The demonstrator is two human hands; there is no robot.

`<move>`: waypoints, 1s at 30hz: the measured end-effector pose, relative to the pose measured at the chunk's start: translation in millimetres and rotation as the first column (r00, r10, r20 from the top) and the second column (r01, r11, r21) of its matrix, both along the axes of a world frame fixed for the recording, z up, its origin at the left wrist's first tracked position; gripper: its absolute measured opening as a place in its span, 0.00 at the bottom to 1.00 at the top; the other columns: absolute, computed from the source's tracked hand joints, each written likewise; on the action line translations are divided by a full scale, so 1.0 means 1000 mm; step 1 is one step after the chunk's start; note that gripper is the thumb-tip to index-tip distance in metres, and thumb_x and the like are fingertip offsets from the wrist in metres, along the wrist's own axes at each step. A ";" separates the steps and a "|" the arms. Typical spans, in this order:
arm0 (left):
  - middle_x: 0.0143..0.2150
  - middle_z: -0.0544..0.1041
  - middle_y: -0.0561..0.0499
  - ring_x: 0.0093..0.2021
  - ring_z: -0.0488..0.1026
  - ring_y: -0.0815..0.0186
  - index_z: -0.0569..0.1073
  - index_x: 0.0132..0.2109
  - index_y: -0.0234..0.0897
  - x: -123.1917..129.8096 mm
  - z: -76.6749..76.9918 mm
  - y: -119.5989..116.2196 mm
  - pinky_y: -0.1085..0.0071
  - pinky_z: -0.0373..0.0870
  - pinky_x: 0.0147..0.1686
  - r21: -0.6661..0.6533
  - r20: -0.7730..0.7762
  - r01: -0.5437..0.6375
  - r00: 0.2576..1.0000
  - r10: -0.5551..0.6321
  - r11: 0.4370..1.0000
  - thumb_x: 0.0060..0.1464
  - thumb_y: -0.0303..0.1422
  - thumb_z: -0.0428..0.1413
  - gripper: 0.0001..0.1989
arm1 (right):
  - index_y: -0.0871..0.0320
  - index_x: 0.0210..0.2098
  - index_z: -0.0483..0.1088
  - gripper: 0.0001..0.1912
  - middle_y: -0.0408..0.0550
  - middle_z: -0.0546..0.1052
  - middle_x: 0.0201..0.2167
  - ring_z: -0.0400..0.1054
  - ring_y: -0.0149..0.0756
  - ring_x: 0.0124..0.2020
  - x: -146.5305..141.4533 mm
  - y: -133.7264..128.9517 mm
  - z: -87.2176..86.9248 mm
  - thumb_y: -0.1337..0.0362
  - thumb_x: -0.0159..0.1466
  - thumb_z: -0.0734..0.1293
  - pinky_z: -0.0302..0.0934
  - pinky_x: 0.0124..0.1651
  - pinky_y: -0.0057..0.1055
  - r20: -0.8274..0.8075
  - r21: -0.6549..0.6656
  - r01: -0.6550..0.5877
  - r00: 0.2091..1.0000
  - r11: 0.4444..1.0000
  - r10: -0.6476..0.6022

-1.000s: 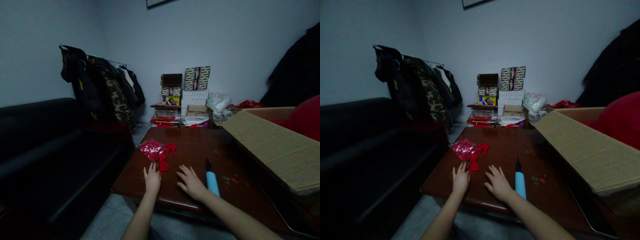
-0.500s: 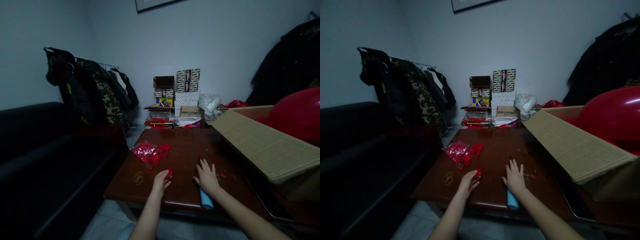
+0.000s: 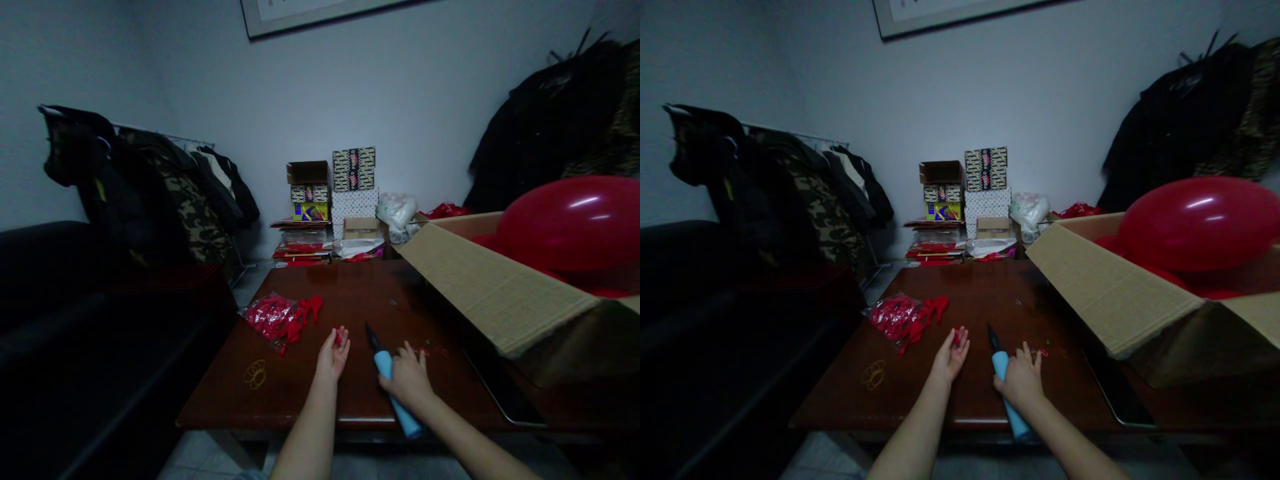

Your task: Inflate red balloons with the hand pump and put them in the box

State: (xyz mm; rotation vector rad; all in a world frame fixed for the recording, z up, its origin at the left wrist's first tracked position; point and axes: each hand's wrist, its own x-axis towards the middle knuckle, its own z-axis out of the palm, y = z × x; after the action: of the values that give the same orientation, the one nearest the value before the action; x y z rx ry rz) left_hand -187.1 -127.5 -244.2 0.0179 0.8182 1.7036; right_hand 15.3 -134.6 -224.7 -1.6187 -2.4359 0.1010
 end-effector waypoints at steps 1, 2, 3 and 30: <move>0.43 0.78 0.45 0.46 0.74 0.64 0.72 0.35 0.36 -0.002 -0.005 0.001 0.67 0.69 0.46 -0.011 0.035 -0.019 0.999 0.020 1.000 0.52 0.30 0.57 0.03 | 0.63 0.39 0.71 0.24 0.62 0.69 0.49 0.49 0.56 0.60 0.001 -0.006 0.001 0.51 0.50 0.62 0.34 0.59 0.57 -0.011 -0.013 -0.026 1.000 1.000 0.026; 0.44 0.77 0.46 0.47 0.73 0.64 0.73 0.37 0.36 -0.003 -0.010 0.001 0.67 0.68 0.47 0.027 0.062 -0.026 0.998 0.025 0.999 0.52 0.30 0.56 0.04 | 0.62 0.40 0.71 0.24 0.60 0.68 0.50 0.48 0.54 0.61 0.003 -0.013 0.002 0.53 0.50 0.62 0.34 0.60 0.54 -0.021 -0.022 -0.053 0.998 0.998 0.052; 0.44 0.77 0.46 0.48 0.73 0.64 0.73 0.37 0.36 -0.005 -0.014 0.000 0.67 0.68 0.48 0.049 0.085 -0.053 0.995 0.049 0.997 0.53 0.30 0.56 0.04 | 0.61 0.41 0.70 0.23 0.58 0.68 0.51 0.47 0.51 0.61 0.004 -0.020 0.003 0.54 0.50 0.61 0.33 0.61 0.52 -0.033 -0.030 -0.082 0.996 0.996 0.081; 0.45 0.76 0.43 0.49 0.71 0.60 0.74 0.37 0.35 0.000 -0.022 -0.013 0.60 0.63 0.51 0.214 0.041 0.019 0.999 -0.028 0.977 0.54 0.37 0.54 0.10 | 0.60 0.43 0.69 0.22 0.53 0.65 0.54 0.43 0.45 0.63 -0.012 -0.061 0.008 0.59 0.50 0.60 0.24 0.64 0.44 -0.216 -0.109 -0.243 0.952 0.964 0.216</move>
State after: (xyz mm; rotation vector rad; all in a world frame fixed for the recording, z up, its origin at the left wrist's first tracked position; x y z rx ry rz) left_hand -187.1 -140.1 -266.4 0.1366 0.5969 1.7568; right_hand 3.3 -195.4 -216.9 -1.2922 -2.4906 0.4543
